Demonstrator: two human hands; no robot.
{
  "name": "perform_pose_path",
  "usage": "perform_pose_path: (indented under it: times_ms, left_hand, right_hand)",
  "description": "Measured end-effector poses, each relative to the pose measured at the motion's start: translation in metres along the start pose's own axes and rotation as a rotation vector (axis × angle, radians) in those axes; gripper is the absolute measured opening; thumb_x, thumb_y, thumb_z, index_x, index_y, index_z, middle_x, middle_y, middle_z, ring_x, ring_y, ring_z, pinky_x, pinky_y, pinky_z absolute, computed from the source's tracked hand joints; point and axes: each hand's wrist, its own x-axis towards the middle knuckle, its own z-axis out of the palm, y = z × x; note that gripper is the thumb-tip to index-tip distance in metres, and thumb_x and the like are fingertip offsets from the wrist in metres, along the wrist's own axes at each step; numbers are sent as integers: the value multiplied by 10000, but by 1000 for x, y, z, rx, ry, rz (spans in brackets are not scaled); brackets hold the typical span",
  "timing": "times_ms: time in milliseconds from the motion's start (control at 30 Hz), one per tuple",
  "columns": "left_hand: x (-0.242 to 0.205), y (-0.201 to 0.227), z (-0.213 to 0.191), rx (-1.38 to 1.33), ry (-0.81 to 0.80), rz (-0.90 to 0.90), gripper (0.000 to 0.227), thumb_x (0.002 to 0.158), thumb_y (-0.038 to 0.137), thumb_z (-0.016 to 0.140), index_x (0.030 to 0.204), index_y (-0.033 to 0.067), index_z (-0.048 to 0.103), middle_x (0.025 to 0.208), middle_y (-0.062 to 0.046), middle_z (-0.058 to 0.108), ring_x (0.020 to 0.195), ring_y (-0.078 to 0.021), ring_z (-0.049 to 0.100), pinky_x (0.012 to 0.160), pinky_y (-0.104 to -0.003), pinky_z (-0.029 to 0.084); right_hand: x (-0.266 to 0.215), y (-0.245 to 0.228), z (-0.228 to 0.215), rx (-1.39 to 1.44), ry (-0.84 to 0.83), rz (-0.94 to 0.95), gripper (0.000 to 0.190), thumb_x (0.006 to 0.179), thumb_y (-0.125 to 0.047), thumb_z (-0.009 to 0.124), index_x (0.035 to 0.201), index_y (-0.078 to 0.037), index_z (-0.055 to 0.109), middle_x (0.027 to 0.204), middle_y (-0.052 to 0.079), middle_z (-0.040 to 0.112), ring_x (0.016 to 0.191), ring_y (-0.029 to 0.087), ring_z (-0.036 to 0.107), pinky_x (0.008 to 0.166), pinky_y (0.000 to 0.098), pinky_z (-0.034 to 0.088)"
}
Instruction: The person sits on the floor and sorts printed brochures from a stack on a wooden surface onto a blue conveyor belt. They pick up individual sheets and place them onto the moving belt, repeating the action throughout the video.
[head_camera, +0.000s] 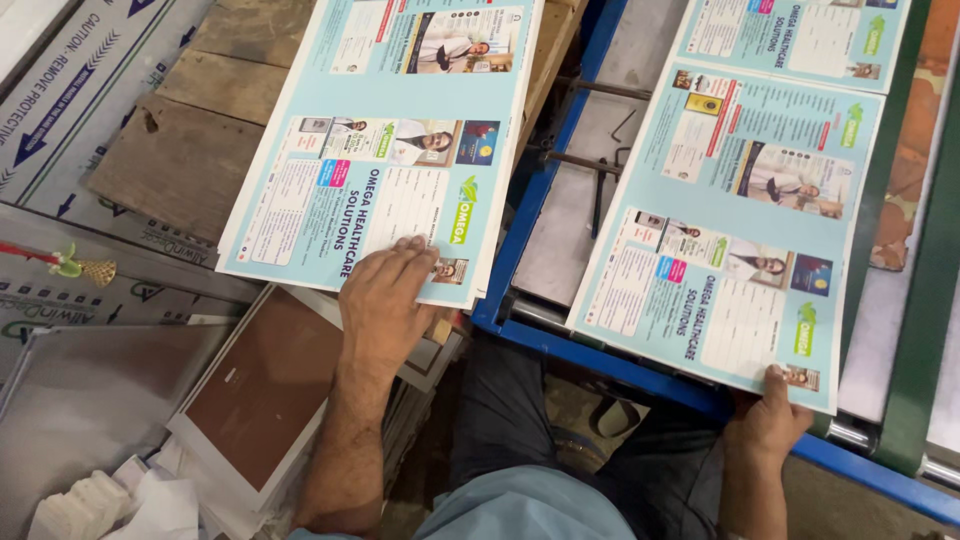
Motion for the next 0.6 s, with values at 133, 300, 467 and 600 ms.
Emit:
perform_pose_path:
  times_ms: [133, 300, 467, 600]
  left_hand:
    - [2, -2, 0, -11, 11, 1, 461, 739, 202, 858, 1158, 61, 725, 1170, -105, 745, 1134, -284, 694, 981, -426, 539]
    - [5, 0, -1, -32, -35, 15, 493, 741, 205, 847, 1184, 38, 709, 1196, -124, 715, 1155, -308, 664, 1001, -453, 512]
    - [10, -12, -17, -70, -252, 30, 610, 683, 172, 834, 1257, 28, 684, 1262, -142, 688, 1175, -350, 629, 1020, -472, 483]
    - [8, -21, -18, -3, -160, 19, 585, 708, 117, 810, 1280, 87, 690, 1353, -109, 677, 1273, -309, 612, 1100, -466, 442]
  right_hand:
    - [6, -1, -2, -48, -53, 172, 356, 1103, -103, 521, 1425, 49, 505, 1252, 183, 647, 1035, 298, 685, 836, 432, 598]
    - [-11, 1, -19, -102, -80, 284, 320, 1127, -154, 511, 1354, 71, 500, 1193, 224, 661, 1032, 336, 702, 876, 431, 613]
    - [-30, 7, -28, -68, -115, 353, 318, 1129, -171, 516, 1349, 57, 538, 1189, 213, 657, 1017, 312, 694, 874, 415, 600]
    - [-37, 6, -26, -60, -134, 371, 312, 1119, -169, 502, 1337, 50, 546, 1175, 204, 669, 1019, 311, 697, 874, 414, 598]
